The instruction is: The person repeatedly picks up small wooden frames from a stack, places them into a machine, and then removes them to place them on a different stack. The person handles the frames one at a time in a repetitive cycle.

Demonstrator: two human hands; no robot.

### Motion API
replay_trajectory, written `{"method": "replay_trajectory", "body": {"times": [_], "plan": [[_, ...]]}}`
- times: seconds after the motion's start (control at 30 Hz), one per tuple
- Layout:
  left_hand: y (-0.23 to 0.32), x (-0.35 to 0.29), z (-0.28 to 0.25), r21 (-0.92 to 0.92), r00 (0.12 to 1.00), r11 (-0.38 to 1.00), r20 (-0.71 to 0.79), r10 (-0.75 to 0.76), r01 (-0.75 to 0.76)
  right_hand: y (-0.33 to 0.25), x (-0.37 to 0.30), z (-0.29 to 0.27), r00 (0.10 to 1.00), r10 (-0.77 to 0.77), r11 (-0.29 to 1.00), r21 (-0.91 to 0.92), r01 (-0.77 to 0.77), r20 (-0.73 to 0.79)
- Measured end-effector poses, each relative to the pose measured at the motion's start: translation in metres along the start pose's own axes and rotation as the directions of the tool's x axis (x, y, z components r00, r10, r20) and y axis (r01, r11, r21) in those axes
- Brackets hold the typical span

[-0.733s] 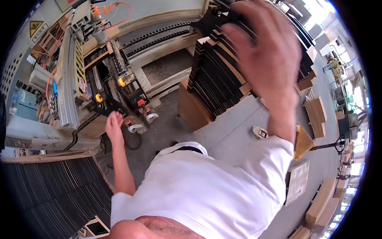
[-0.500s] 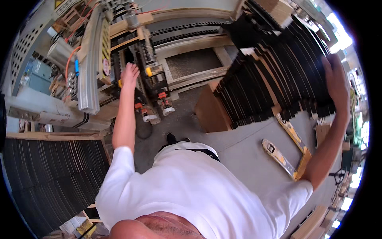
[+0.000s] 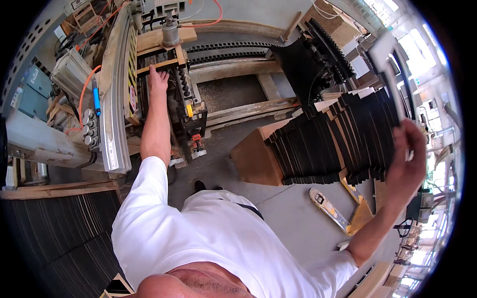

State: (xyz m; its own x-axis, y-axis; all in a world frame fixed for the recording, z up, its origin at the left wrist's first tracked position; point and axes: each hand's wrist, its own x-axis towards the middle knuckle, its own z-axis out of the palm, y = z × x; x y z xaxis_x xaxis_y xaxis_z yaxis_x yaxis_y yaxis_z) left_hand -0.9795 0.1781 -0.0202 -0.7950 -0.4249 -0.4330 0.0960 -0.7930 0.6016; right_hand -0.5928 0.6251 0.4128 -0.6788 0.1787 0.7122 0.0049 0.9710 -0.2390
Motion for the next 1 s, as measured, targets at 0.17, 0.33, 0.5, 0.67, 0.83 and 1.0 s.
{"method": "replay_trajectory", "body": {"times": [0.17,0.33,0.5,0.67,0.83,1.0], "plan": [[0.023,0.031,-0.027,-0.023,0.983,0.989,-0.115,0.143,-0.146,-0.098,-0.051,0.090,0.865,-0.482,0.853,0.301,0.426,0.141],[0.001,-0.004,-0.032,-0.016,0.986,0.993,-0.117,0.117,-0.120,-0.129,-0.077,0.199,0.726,-0.647,0.691,0.581,0.430,0.233],[-0.008,-0.103,-0.066,0.279,0.985,0.946,0.004,0.172,-0.166,-0.147,-0.085,0.334,0.624,-0.770,0.529,0.681,0.506,0.134],[-0.023,-0.147,-0.102,-0.067,0.991,0.997,0.127,0.044,-0.036,-0.184,-0.101,0.449,0.492,-0.865,0.391,0.747,0.538,0.098],[-0.011,-0.149,-0.113,-0.161,0.947,0.986,0.310,0.088,-0.039,-0.204,-0.113,0.495,0.434,-0.891,0.372,0.763,0.528,0.133],[-0.012,-0.144,-0.101,-0.244,0.958,0.969,0.271,0.092,-0.024,-0.209,-0.104,0.518,0.396,-0.902,0.343,0.846,0.408,0.175]]}}
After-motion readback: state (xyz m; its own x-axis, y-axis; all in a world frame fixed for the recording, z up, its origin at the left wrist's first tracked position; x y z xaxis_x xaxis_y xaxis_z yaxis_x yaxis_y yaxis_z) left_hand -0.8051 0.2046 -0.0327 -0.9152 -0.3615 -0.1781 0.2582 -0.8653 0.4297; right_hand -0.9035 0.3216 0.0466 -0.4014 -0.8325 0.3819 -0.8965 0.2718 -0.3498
